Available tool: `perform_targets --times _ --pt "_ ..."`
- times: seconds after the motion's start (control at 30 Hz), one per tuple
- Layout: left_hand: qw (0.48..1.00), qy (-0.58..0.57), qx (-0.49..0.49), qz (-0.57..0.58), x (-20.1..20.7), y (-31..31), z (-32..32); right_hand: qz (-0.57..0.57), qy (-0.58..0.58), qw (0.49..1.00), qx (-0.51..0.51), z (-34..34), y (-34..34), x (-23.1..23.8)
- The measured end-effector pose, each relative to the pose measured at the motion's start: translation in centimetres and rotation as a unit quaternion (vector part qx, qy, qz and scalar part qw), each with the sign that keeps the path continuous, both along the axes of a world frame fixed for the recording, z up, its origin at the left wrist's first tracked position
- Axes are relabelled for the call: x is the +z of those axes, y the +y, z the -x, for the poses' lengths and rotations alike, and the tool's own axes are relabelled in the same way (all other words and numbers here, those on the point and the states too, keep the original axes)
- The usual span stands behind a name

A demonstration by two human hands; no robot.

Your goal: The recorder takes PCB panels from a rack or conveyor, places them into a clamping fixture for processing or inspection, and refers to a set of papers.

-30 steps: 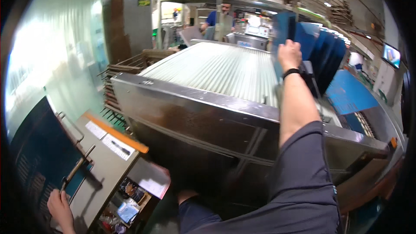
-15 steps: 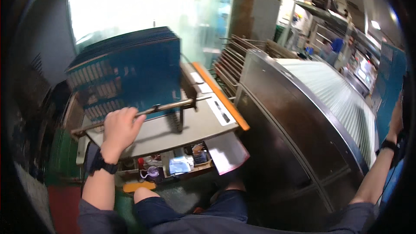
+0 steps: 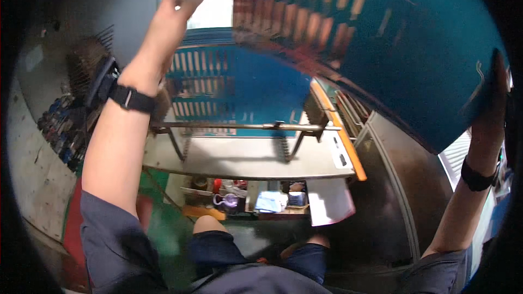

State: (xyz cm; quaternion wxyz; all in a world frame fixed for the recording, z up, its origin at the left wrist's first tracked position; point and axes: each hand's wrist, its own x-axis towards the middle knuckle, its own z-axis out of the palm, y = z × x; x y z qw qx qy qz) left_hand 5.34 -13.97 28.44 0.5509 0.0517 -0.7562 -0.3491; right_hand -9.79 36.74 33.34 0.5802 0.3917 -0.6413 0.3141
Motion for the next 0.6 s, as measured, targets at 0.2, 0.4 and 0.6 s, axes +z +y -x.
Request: perform_targets --times 0.2,0.4,0.6 --pt "0.928 0.068 -0.344 -0.125 -0.6 -5.6 -2.9 -0.118 0.164 0.978 -0.05 1.4 -6.5 -1.1" --pt "0.928 0.149 -0.272 -0.208 -4.7 -11.1 -2.6 -0.014 -0.272 0.886 0.376 1.8 -19.1 -1.4" --pt "0.907 0.155 -0.274 -0.28 -7.4 -13.4 -0.3 -0.048 -0.38 0.829 0.408 5.5 -23.2 -0.3"
